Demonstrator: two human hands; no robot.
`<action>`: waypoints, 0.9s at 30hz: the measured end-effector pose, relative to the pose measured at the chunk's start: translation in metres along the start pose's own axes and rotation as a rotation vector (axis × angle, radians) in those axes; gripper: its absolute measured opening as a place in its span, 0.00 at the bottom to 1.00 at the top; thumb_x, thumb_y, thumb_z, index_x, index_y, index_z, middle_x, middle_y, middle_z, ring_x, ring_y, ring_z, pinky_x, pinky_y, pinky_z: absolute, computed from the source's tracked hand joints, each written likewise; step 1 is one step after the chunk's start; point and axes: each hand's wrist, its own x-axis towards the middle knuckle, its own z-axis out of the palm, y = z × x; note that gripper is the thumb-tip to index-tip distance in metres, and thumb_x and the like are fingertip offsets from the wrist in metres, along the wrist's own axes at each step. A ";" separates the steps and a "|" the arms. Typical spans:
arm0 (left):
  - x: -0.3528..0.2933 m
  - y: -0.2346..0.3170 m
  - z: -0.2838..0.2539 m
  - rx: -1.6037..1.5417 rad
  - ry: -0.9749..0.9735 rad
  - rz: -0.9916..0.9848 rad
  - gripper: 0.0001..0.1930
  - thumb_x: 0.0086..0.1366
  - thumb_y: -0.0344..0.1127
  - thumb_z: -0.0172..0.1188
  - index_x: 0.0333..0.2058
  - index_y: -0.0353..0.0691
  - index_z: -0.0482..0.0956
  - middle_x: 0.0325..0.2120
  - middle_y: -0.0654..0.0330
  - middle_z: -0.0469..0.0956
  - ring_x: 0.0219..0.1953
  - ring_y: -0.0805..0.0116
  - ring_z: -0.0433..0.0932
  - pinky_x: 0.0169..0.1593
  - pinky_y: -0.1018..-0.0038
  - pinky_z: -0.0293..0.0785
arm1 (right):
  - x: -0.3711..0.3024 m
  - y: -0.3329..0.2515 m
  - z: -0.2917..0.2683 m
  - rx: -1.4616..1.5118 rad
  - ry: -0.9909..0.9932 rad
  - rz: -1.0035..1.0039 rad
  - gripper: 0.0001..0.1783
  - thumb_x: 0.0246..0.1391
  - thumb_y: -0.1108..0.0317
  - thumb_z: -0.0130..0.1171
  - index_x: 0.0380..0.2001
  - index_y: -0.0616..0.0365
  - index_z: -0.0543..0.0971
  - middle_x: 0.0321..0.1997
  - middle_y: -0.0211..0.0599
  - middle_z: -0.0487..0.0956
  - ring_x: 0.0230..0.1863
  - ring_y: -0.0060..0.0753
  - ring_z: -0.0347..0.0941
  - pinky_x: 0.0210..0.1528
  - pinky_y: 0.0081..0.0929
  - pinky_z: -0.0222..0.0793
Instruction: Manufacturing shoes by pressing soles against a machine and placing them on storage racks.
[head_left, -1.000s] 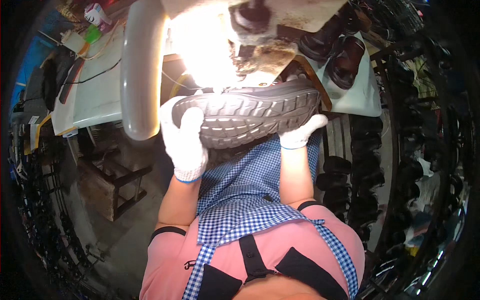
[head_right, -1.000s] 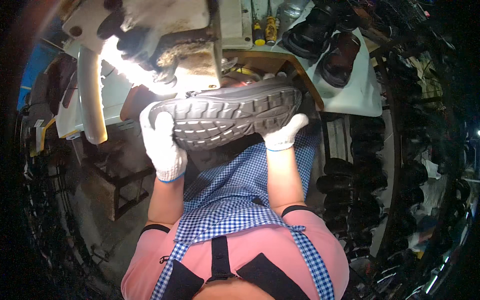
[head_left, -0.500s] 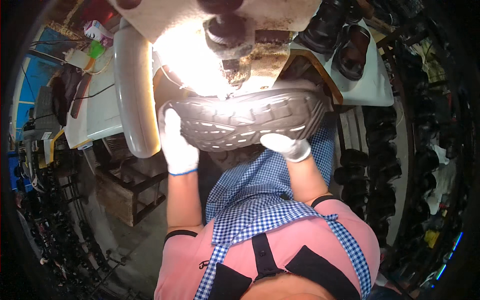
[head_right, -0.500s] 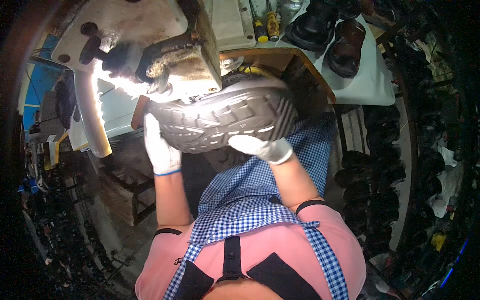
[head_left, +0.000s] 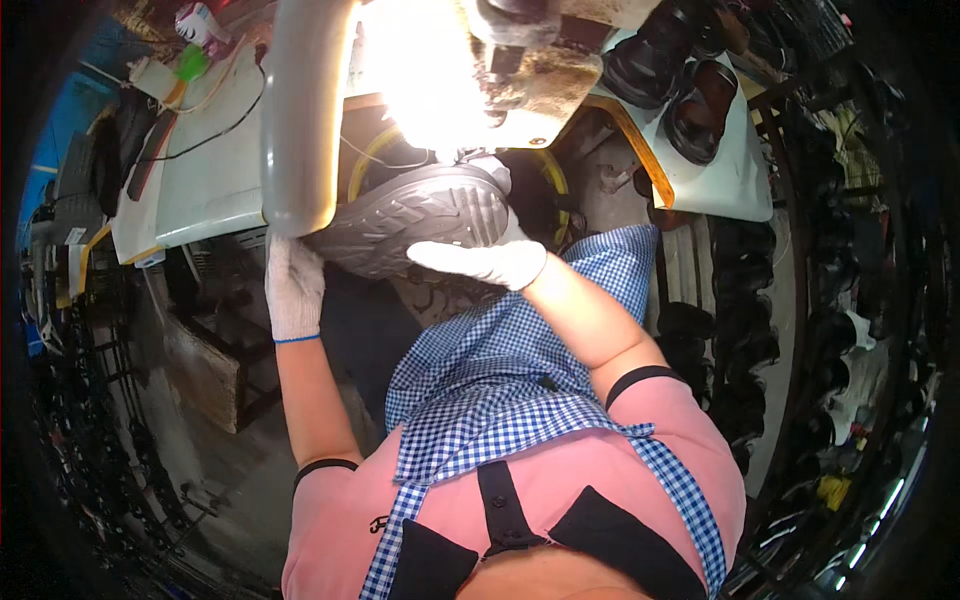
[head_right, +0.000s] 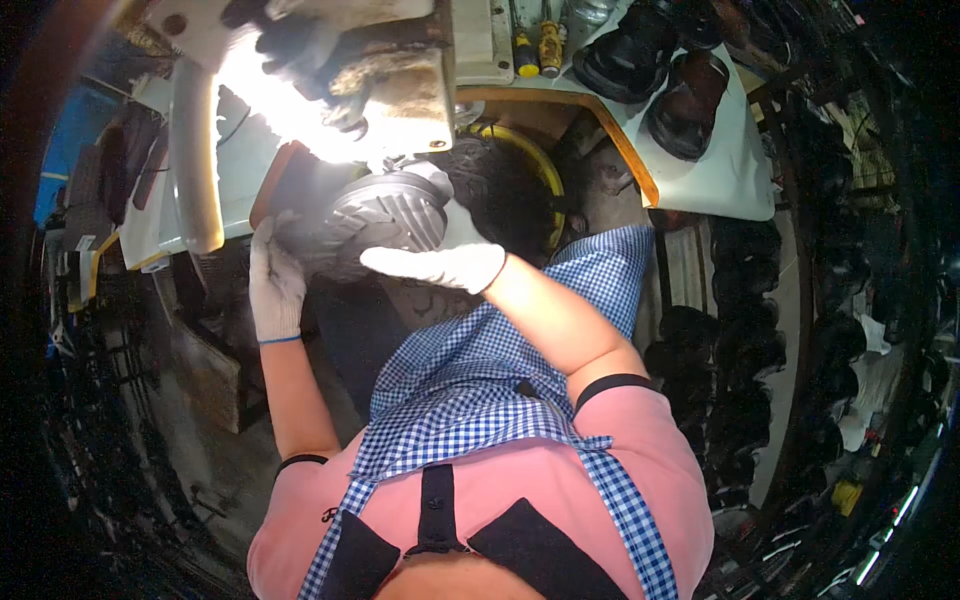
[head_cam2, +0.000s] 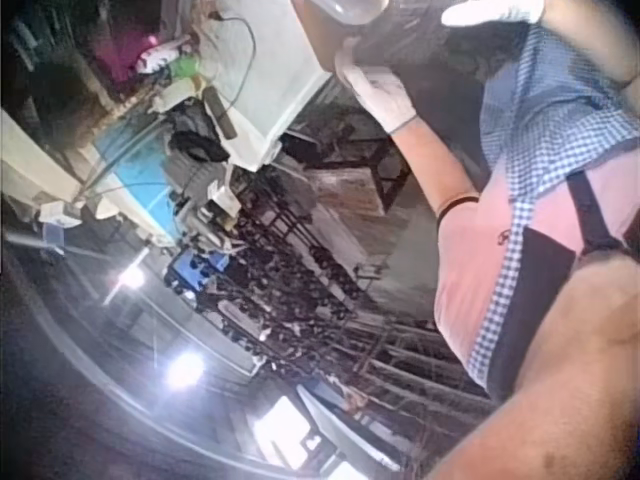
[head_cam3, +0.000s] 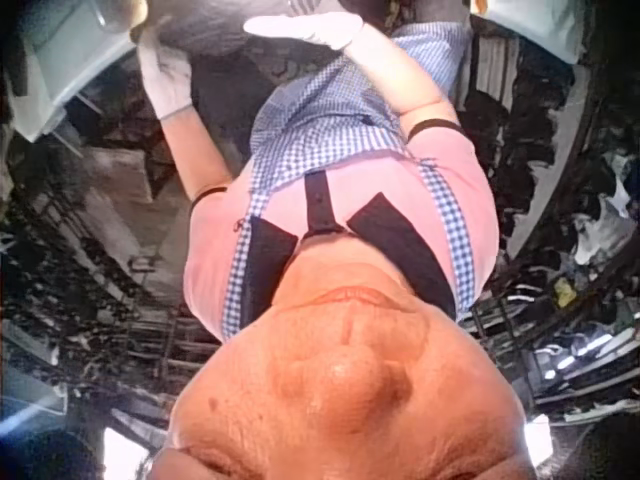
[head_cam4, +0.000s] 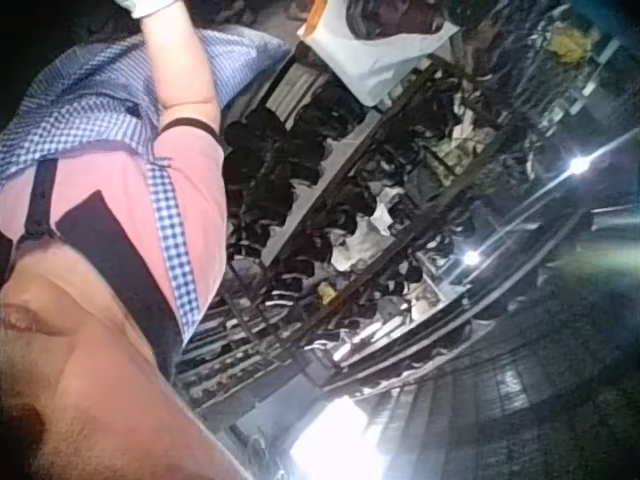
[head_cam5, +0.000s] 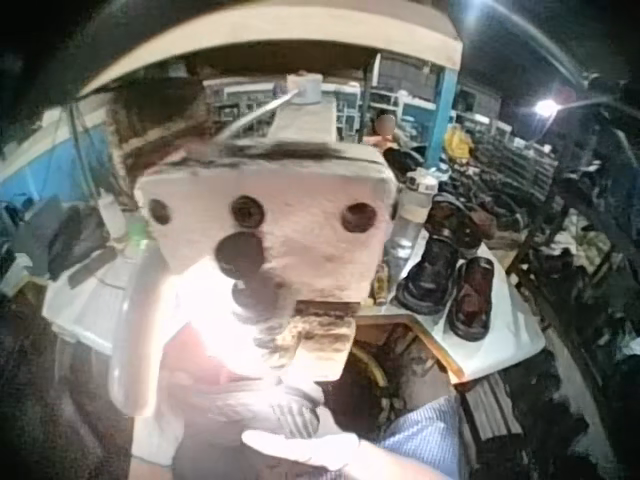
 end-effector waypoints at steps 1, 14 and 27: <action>-0.002 0.001 0.003 0.010 -0.031 0.015 0.26 0.72 0.47 0.54 0.57 0.30 0.69 0.59 0.47 0.70 0.65 0.56 0.64 0.70 0.57 0.59 | 0.002 -0.008 -0.007 -0.024 -0.003 0.072 0.40 0.42 0.67 0.78 0.59 0.58 0.71 0.58 0.38 0.77 0.59 0.32 0.73 0.62 0.32 0.69; -0.039 -0.013 0.141 0.101 -0.517 -0.094 0.30 0.57 0.27 0.70 0.57 0.35 0.68 0.50 0.55 0.77 0.52 0.67 0.77 0.57 0.70 0.73 | 0.019 -0.099 -0.073 -1.042 -0.401 -0.014 0.38 0.44 0.39 0.71 0.50 0.58 0.80 0.42 0.41 0.83 0.40 0.41 0.80 0.48 0.31 0.75; -0.076 -0.036 0.149 -0.561 -0.241 -0.437 0.29 0.71 0.48 0.56 0.65 0.40 0.62 0.61 0.51 0.69 0.62 0.52 0.70 0.62 0.51 0.71 | -0.132 -0.048 -0.096 -0.160 0.762 -0.352 0.30 0.50 0.57 0.69 0.51 0.64 0.74 0.45 0.37 0.79 0.45 0.30 0.77 0.52 0.31 0.74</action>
